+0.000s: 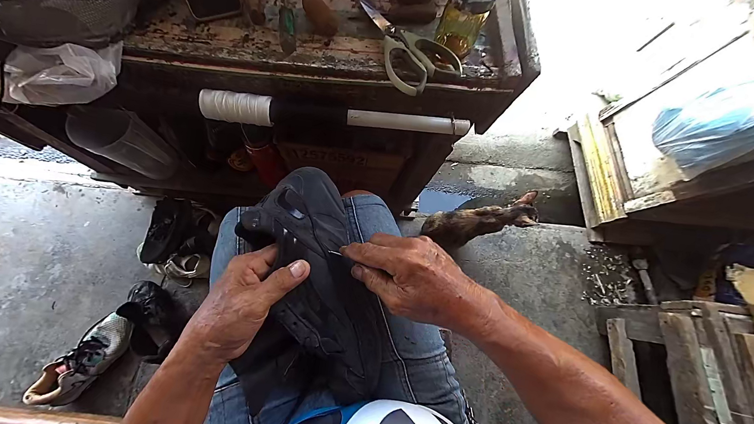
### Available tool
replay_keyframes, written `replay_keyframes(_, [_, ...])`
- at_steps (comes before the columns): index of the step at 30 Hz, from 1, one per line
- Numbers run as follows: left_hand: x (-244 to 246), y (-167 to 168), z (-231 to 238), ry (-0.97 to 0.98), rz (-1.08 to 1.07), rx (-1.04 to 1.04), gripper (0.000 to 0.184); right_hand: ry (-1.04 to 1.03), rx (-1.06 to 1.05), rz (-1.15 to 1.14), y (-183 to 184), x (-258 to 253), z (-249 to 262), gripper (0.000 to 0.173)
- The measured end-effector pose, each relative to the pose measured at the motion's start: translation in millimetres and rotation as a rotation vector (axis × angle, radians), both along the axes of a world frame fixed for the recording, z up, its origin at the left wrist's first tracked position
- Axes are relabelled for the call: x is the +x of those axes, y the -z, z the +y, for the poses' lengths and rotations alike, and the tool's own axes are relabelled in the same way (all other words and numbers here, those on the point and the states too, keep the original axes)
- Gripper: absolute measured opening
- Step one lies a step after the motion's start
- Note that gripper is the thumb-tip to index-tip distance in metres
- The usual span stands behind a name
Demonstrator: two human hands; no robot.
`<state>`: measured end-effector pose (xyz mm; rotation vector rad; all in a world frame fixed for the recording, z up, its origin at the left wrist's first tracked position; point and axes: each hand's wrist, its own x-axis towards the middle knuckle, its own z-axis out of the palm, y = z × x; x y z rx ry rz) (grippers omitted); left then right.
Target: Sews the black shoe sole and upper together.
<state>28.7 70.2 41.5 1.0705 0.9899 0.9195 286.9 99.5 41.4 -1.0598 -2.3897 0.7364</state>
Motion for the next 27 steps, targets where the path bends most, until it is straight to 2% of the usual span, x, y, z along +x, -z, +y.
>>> replay_keyframes(4, [0.5,0.1,-1.0,0.032,-0.02,-0.015,0.024,-0.116,0.105,-0.128,-9.8,-4.5,19.4,0.022])
replay_keyframes(10, [1.2,1.1,-4.9,0.013,0.003,-0.019,0.027,-0.181,0.206,-0.281,-20.5,-18.7,26.2,0.012])
replay_keyframes(18, [2.3,5.9,-5.1,-0.002,0.007,0.01,0.028,-0.193,0.199,-0.414,-26.4,-38.4,27.6,0.011])
replay_keyframes(22, [-0.6,5.9,-8.1,0.036,-0.061,0.004,0.031,-0.199,0.211,-0.331,-24.7,-29.7,22.9,0.014])
replay_keyframes(25, [-1.8,1.4,-16.8,0.11,-0.143,0.046,0.049,-0.148,0.212,-0.203,-29.2,-13.7,6.9,0.019])
replay_keyframes(27, [-6.5,-5.6,-23.1,0.147,-0.12,0.126,0.059,-0.076,0.201,-0.143,-29.6,-2.5,-7.0,0.026])
